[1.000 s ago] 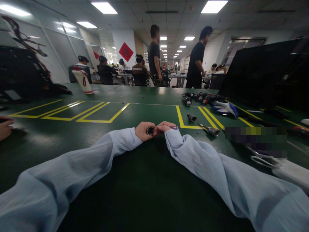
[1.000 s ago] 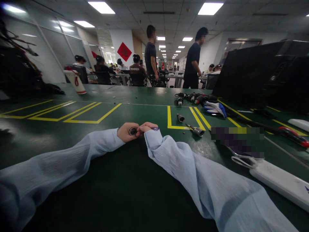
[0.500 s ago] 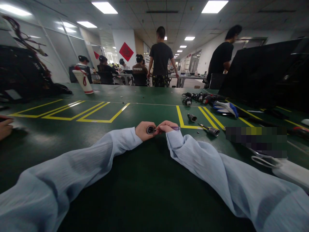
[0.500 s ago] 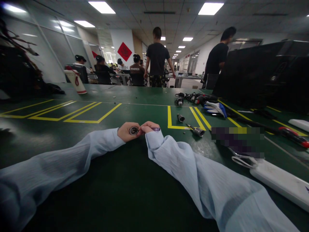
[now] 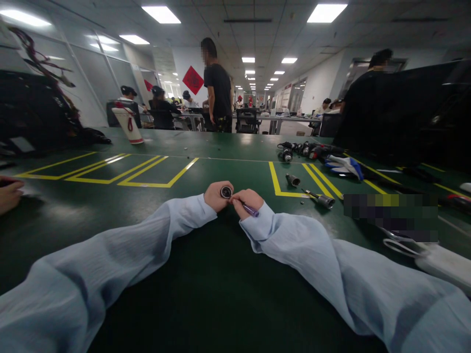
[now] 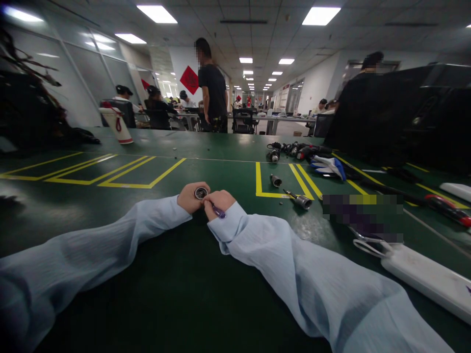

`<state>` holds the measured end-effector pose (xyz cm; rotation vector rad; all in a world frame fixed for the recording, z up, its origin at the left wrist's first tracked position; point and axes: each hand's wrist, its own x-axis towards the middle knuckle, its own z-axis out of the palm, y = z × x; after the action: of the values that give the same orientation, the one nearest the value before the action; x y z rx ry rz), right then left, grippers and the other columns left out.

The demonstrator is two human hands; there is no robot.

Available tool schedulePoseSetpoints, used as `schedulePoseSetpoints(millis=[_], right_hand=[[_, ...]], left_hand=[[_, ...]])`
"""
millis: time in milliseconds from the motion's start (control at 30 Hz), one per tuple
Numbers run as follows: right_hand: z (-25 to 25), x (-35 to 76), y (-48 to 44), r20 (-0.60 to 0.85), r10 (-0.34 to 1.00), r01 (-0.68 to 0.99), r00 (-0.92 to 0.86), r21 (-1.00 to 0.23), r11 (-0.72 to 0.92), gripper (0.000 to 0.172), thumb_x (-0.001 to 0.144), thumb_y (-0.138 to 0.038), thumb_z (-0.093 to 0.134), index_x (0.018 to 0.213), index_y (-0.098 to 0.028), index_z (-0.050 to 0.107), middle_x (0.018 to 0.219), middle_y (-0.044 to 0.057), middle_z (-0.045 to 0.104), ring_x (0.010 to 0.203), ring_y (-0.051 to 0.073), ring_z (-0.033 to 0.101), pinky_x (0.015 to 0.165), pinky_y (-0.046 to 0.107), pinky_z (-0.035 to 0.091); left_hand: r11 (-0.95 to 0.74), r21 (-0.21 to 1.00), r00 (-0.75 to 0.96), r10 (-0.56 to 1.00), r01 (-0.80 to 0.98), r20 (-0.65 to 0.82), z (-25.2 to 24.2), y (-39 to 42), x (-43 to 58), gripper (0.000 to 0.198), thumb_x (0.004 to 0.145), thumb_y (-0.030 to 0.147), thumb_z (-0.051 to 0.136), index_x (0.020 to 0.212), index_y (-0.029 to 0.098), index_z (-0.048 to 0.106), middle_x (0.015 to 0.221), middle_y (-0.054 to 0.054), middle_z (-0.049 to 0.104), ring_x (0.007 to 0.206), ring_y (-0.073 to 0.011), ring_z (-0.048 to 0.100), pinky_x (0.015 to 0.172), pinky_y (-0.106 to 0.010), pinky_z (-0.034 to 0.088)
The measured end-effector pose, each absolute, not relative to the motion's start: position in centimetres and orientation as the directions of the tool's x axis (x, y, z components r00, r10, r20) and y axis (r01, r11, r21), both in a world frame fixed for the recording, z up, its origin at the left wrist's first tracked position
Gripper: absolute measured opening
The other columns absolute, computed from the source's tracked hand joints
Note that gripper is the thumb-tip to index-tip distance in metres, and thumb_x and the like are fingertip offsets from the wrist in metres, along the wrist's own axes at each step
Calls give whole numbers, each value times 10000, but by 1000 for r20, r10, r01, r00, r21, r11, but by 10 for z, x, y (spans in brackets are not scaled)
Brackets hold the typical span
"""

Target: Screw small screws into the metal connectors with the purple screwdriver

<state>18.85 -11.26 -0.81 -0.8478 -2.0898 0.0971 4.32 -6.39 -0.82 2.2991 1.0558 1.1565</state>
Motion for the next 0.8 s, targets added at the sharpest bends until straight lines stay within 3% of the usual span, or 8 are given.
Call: schedulePoseSetpoints(millis=[200,467,667,800], right_hand=[[-10,190,-113,745,534,472,-401,-331,817,213,773,-158,413,752,-168,625,762,75,657,741,165,579,753,286,398],[-10,191,-117,707,633,483,-317,-454,749,192,764,-178,437,732,-189,626,739,39,648,717,151,560,731,267,419],[-7,191,-120,728,611,417,-309,-474,776,202,766,-172,427,715,-175,621,728,67,640,718,168,549,735,293,417],[-6,194,-118,690,686,351,-230,-598,720,168,749,-193,456,719,-183,621,730,47,640,724,160,552,745,294,425]], left_hand=[[-654,605,379,756,454,533,-7,-65,44,99,517,185,540,561,137,466,507,39,450,484,-74,401,454,-183,345],[-729,432,488,680,531,547,-11,-69,42,88,569,207,540,613,133,521,544,27,504,516,-82,450,477,-180,363],[-729,487,450,683,481,576,-12,-64,42,160,591,280,552,582,130,498,497,36,467,473,-71,420,443,-174,343],[-699,526,457,715,485,528,-12,-66,43,200,620,314,569,608,126,501,513,34,477,477,-68,419,443,-172,345]])
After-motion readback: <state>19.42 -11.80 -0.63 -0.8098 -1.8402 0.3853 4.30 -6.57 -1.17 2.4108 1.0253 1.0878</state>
